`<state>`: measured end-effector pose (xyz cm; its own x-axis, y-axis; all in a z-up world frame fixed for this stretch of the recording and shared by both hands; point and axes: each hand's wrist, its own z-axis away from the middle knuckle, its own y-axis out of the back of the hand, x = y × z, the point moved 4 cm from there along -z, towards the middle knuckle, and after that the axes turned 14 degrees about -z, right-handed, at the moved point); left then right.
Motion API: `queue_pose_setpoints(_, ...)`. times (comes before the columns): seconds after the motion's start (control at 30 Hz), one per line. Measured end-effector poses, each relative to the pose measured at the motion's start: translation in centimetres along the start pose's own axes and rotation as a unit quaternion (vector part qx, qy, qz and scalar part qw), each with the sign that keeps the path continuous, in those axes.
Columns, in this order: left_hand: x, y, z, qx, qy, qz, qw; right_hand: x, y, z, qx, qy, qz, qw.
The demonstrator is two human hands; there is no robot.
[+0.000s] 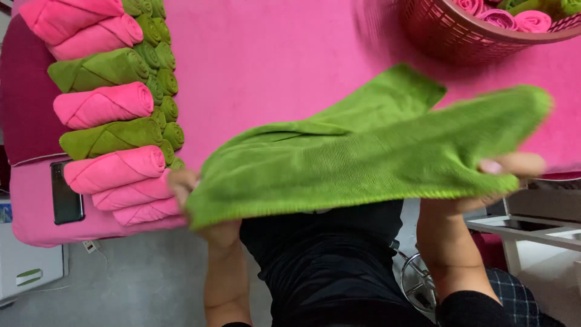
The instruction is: Folding and rolling a small green towel into a decorative rose shape on a pink massage table.
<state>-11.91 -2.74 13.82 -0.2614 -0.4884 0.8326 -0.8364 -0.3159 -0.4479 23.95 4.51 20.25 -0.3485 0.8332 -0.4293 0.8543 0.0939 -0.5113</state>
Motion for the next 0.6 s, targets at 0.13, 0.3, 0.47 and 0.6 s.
queue_pose_setpoints(0.13,0.9,-0.4,-1.4,-0.007,-0.016,0.087,0.996,-0.3,-4.2,-3.1,0.048,0.095,-0.049,0.993)
queue_pose_setpoints(0.3,1.4,0.0,-3.1,0.001,-0.094,-0.046,0.994,1.3,-9.3,-6.7,0.268,0.099,-0.183,0.941)
queue_pose_setpoints(0.47,2.9,-1.8,-6.9,0.016,-0.185,-0.176,0.967,2.9,-14.6,-10.2,0.462,0.098,-0.318,0.822)
queue_pose_setpoints(0.6,3.5,-3.8,-10.4,0.029,-0.251,-0.273,0.928,4.1,-16.9,-11.7,0.595,0.092,-0.408,0.687)
